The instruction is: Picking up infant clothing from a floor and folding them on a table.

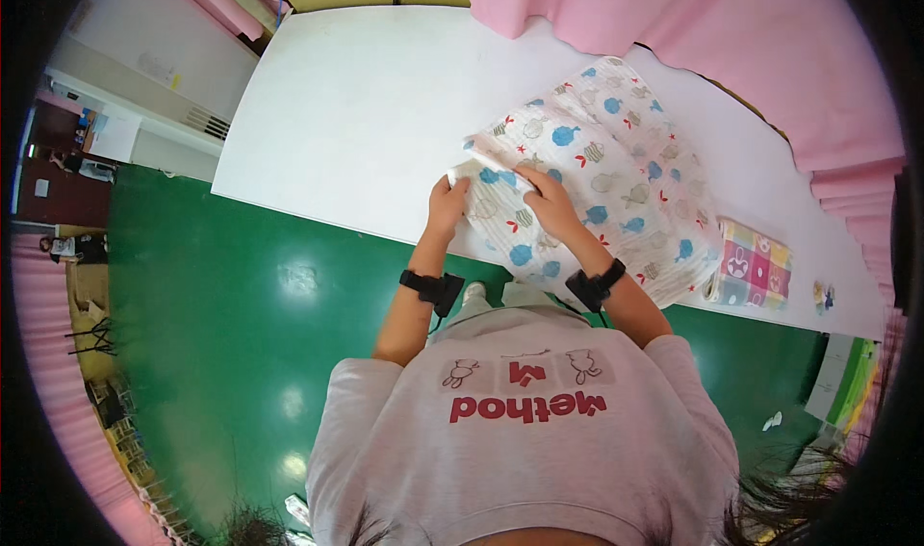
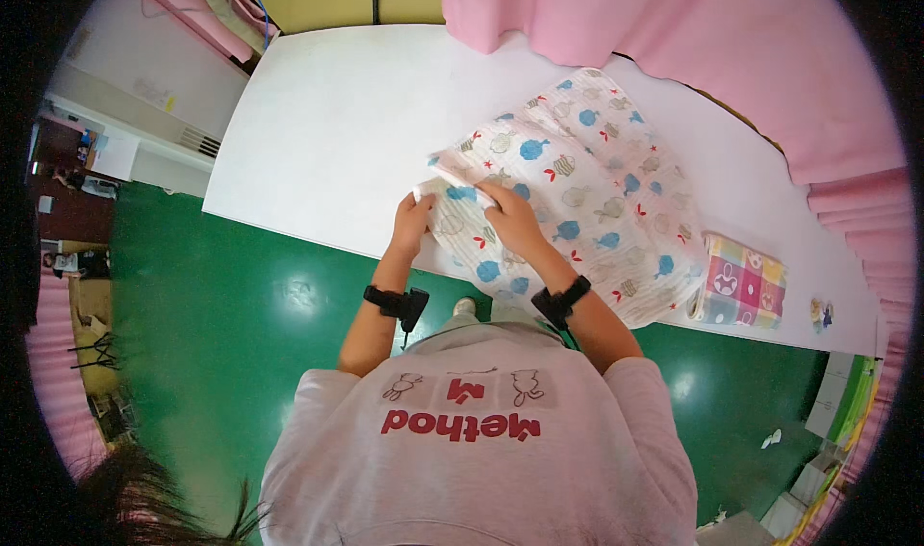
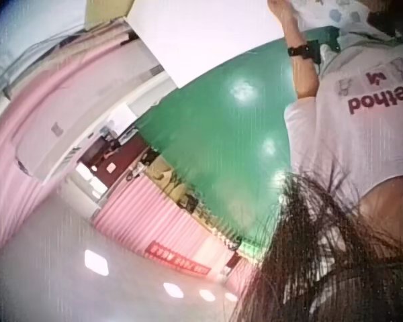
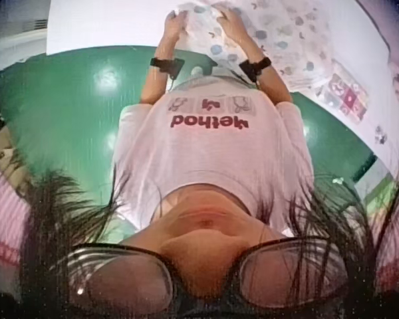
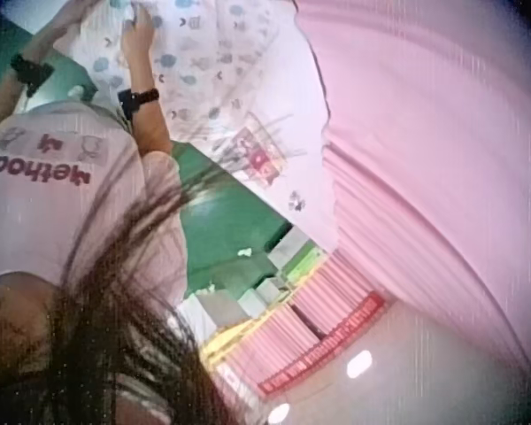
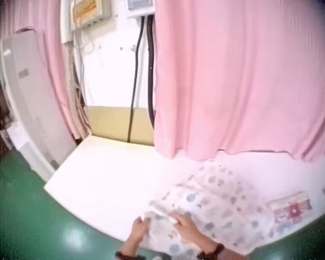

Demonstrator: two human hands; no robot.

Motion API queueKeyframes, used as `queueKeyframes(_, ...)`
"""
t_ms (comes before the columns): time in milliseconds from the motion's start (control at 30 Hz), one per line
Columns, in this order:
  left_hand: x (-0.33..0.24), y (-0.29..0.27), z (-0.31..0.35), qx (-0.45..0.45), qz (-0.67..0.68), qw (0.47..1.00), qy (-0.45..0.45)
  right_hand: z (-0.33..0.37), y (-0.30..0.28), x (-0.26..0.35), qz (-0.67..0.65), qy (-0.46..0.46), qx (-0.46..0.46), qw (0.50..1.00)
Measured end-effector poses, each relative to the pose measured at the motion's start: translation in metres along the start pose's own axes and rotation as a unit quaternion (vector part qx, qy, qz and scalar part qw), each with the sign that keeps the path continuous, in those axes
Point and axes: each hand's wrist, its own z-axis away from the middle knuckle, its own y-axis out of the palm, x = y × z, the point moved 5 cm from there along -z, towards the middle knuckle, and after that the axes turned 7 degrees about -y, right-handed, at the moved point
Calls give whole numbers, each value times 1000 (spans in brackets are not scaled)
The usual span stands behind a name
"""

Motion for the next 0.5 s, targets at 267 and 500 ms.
queueKeyframes(267,-36,27,15,50,93,994,10,27,1,38,94,50,219,970)
queueKeyframes(500,-55,50,40,59,47,991,107,27,-3,56,107,20,222,969)
